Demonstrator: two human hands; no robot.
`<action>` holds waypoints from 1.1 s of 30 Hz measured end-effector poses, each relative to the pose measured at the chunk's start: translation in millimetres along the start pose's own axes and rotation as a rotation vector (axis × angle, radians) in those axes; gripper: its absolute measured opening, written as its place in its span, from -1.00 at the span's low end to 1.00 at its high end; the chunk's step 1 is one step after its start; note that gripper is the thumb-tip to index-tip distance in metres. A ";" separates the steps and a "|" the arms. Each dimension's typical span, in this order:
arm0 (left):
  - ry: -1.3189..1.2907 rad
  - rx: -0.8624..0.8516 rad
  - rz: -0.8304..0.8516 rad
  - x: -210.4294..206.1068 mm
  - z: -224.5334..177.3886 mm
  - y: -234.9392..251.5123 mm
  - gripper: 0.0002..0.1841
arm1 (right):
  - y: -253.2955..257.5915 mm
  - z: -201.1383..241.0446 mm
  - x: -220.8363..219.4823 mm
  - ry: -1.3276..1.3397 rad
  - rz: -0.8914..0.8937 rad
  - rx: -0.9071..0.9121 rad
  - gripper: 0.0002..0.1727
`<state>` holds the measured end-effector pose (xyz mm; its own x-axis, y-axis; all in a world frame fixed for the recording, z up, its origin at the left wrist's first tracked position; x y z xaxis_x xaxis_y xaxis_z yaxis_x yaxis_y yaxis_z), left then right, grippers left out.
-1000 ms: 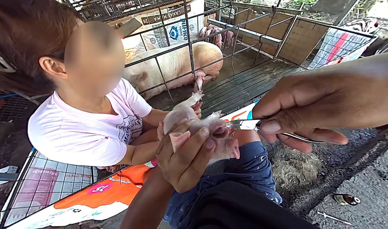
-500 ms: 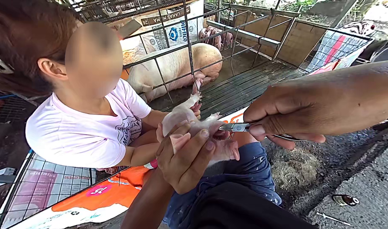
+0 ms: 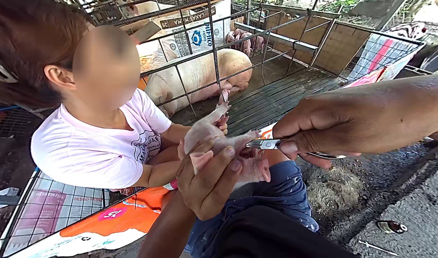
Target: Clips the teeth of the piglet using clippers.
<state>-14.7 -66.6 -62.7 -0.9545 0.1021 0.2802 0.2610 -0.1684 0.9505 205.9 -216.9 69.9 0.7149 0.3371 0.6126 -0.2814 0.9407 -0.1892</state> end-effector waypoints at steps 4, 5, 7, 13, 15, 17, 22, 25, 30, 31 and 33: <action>-0.017 -0.004 -0.021 -0.5 0.9 1.0 -0.59 | 1.4 -10.1 -8.0 -0.037 -0.060 0.089 -0.66; -0.019 -0.008 -0.020 -0.6 1.2 0.7 -0.59 | 1.5 -12.4 -10.2 -0.032 -0.080 0.109 -0.66; -0.040 -0.015 -0.025 -2.0 2.4 -0.7 -0.59 | 1.2 -15.8 -12.4 -0.043 -0.097 0.138 -0.66; -0.038 -0.019 -0.009 -1.5 3.1 -0.7 -0.60 | -0.9 -13.5 -13.6 -0.108 -0.151 0.236 -0.65; -0.037 -0.020 -0.020 -1.3 2.9 -0.8 -0.64 | -3.4 -11.5 -10.0 -0.125 -0.162 0.295 -0.66; -0.020 -0.024 -0.013 -0.5 3.0 -2.1 -0.67 | -6.5 -7.4 -1.4 -0.175 -0.166 0.336 -0.64; -0.026 -0.034 0.014 -1.6 3.4 -1.1 -0.66 | -7.6 11.1 7.6 -0.282 -0.067 0.102 -0.69; -0.051 -0.025 0.024 -1.6 -2.6 2.5 -0.67 | -2.1 16.6 7.9 -0.303 -0.023 0.020 -0.75; -0.008 -0.116 0.035 -9.1 -2.8 8.7 -0.81 | -8.7 20.2 12.7 -0.293 -0.021 0.059 -0.72; 0.000 -0.130 0.045 -9.1 -1.3 10.6 -0.83 | -10.4 20.6 11.5 -0.317 -0.018 0.020 -0.67; 0.016 -0.139 0.060 -10.3 2.0 11.3 -0.83 | -12.8 16.9 9.1 -0.325 -0.028 -0.022 -0.67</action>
Point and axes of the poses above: each hand's wrist, its own y-axis towards the middle knuckle, its own x-axis out of the back of the hand, z = x × y, the point moved 1 cm from there along y, towards the middle knuckle, and after that the axes turned 3 degrees about x, right-handed, at the moved point
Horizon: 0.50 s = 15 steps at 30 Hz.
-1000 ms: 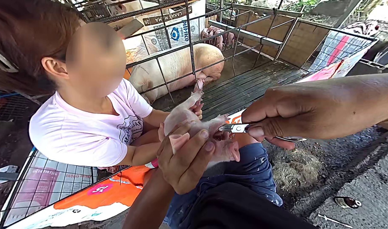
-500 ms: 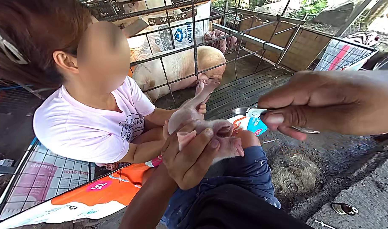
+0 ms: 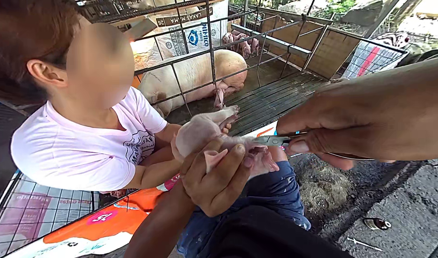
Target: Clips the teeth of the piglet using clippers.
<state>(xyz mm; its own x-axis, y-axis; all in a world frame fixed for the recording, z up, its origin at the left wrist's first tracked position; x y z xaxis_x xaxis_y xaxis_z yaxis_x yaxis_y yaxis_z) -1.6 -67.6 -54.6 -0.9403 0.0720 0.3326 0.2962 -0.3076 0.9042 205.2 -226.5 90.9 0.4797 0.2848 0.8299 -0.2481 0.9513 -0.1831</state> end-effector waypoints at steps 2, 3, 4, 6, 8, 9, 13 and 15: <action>-0.015 0.018 -0.004 -1.9 1.2 -0.9 -0.77 | -0.6 -4.0 -2.9 -0.015 -0.033 0.004 -0.70; -0.036 0.037 -0.012 -2.3 0.2 -1.1 -0.73 | -0.4 -4.1 -3.2 -0.034 -0.045 -0.001 -0.71; -0.063 0.063 -0.016 -2.4 -1.9 -1.2 -0.69 | -0.1 -3.7 -3.1 -0.031 -0.044 -0.019 -0.72; -0.112 0.104 -0.016 -3.4 -7.7 -1.5 -0.64 | 1.0 -2.9 -3.6 0.049 -0.040 -0.043 -0.78; -0.149 0.128 -0.034 -7.9 -13.1 -2.8 -0.62 | -1.4 -6.4 -4.5 0.235 -0.047 -0.008 -0.82; -0.153 0.135 -0.037 -10.3 -15.6 -4.0 -0.62 | -3.9 -9.7 -5.2 0.293 -0.064 0.029 -0.80; -0.079 0.066 -0.015 -21.5 -16.6 -7.5 -0.74 | -9.6 -1.1 2.2 0.229 -0.064 -0.016 -0.86; -0.028 0.034 -0.027 -26.2 -14.2 -6.7 -0.78 | -12.7 -5.1 -0.3 0.183 -0.011 -0.052 -0.86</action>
Point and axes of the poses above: each hand's wrist, its own y-axis towards the middle knuckle, its own x-axis out of the back of the hand, z = x × y, the point moved 1 cm from there along y, towards the middle knuckle, and after that the axes turned 3 degrees about x, right-handed, at the moved point
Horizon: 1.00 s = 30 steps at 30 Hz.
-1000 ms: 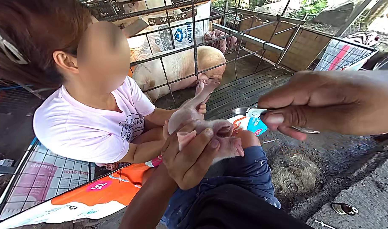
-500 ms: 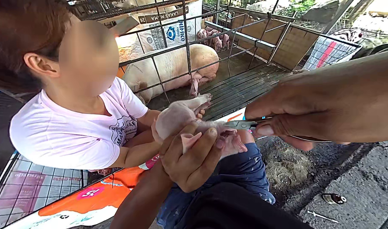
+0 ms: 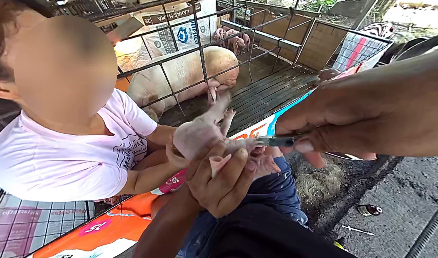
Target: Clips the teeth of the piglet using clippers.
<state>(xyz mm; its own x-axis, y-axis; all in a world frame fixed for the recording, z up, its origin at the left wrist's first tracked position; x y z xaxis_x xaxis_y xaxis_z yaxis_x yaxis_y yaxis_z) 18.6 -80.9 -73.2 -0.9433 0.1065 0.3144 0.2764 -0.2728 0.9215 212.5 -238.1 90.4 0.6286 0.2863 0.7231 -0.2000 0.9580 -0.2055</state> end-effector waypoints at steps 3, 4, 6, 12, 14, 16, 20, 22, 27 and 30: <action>0.053 -0.009 0.001 0.0 3.9 4.1 -0.78 | 1.6 -11.2 -6.2 0.004 0.018 -0.001 -0.81; 0.062 -0.004 0.005 1.9 5.2 4.9 -0.75 | 3.6 -11.6 -6.4 0.017 0.021 -0.025 -0.82; 0.062 0.020 0.019 5.5 6.9 4.0 -0.71 | 7.0 -9.7 -4.5 0.012 0.014 -0.058 -0.84; -0.017 0.067 0.029 2.7 2.9 -0.1 -0.72 | 13.6 -11.8 -0.4 0.087 0.078 -0.103 -0.82; -0.024 0.090 0.023 3.1 3.8 -2.6 -0.70 | 14.3 -16.4 -1.7 0.100 0.096 -0.106 -0.80; -0.027 0.131 0.023 5.4 2.3 -5.6 -0.65 | 15.9 -18.7 -4.4 0.127 0.109 -0.086 -0.80; -0.102 0.143 0.008 2.1 -8.3 -5.6 -0.67 | 14.7 -13.9 -10.4 0.064 0.096 -0.052 -0.77; -0.106 0.134 0.007 -2.3 -10.7 -4.7 -0.72 | 12.6 -13.1 -11.9 0.016 0.079 -0.062 -0.78; -0.013 0.088 0.037 -4.1 -8.5 -1.2 -0.72 | 4.7 -15.9 -13.9 -0.114 0.035 -0.115 -0.78; -0.037 0.115 0.023 -3.8 -5.3 -1.8 -0.72 | 5.4 -15.1 -15.0 -0.090 0.021 -0.119 -0.80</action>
Point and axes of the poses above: each hand's wrist, its own y-axis towards the middle knuckle, its own x-axis out of the back of the hand, z = x × y, the point moved 1 cm from there along y, towards the middle knuckle, and after that the axes turned 3 degrees about x, right-handed, at the moved point
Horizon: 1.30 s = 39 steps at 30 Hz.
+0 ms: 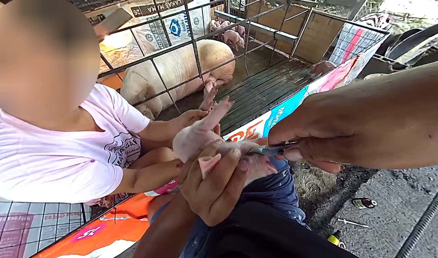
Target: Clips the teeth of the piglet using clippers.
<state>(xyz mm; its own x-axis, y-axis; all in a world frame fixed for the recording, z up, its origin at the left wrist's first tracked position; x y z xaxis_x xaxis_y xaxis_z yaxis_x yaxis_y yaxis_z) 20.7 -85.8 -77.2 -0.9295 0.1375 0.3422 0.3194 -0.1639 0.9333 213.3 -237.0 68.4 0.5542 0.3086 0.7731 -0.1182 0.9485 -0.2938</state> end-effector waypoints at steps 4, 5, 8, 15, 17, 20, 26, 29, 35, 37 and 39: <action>-0.071 0.011 -0.010 -6.1 -7.3 -3.9 -0.69 | -0.5 -2.1 -1.0 0.054 0.034 -0.026 -0.83; -0.067 0.002 -0.013 -7.7 -9.4 -3.7 -0.71 | -0.9 -4.2 -1.4 0.044 0.037 -0.027 -0.82; -0.006 -0.013 0.012 -8.1 -9.6 -3.0 -0.72 | -3.8 -11.1 -1.1 0.042 0.029 -0.012 -0.78; 0.011 0.021 0.020 1.3 -2.1 -5.6 -0.70 | -4.4 -23.9 -4.5 0.153 -0.014 0.024 -0.79; -0.005 0.040 0.020 3.0 -5.8 -6.8 -0.74 | -1.1 -23.0 -5.5 0.187 -0.006 0.027 -0.82; -0.016 0.016 0.012 -0.5 -6.0 -10.0 -0.73 | 0.5 -18.6 -3.3 0.200 0.017 0.036 -0.81; -0.013 0.040 0.015 -3.0 -8.0 -10.4 -0.76 | -0.2 -22.1 -6.1 0.188 0.008 0.046 -0.82; -0.016 0.041 0.028 -2.1 -7.6 -10.4 -0.76 | -1.6 -21.5 -8.5 0.156 0.009 0.028 -0.79; -0.021 0.040 0.029 -1.5 -6.4 -11.4 -0.79 | 2.0 -19.9 -7.2 0.141 0.019 0.011 -0.77; -0.007 0.046 0.025 -1.1 -6.9 -11.0 -0.78 | 3.7 -20.0 -7.6 0.154 0.016 0.017 -0.77; 0.004 0.051 0.020 -0.9 -7.4 -10.4 -0.78 | 4.2 -19.0 -7.2 0.143 0.030 0.008 -0.77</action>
<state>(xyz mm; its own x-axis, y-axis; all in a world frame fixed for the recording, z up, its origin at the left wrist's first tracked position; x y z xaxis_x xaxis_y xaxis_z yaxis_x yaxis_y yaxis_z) 16.9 -91.5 -88.0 -0.9237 0.1308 0.3601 0.3464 -0.1165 0.9308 224.4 -236.6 50.9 0.6620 0.3241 0.6758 -0.1424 0.9397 -0.3110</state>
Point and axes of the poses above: each hand's wrist, its own y-axis towards the middle knuckle, its own x-axis out of the back of the hand, z = x × y, the point moved 1 cm from there along y, towards the middle knuckle, and after that the axes turned 3 degrees about x, right-handed, at the moved point
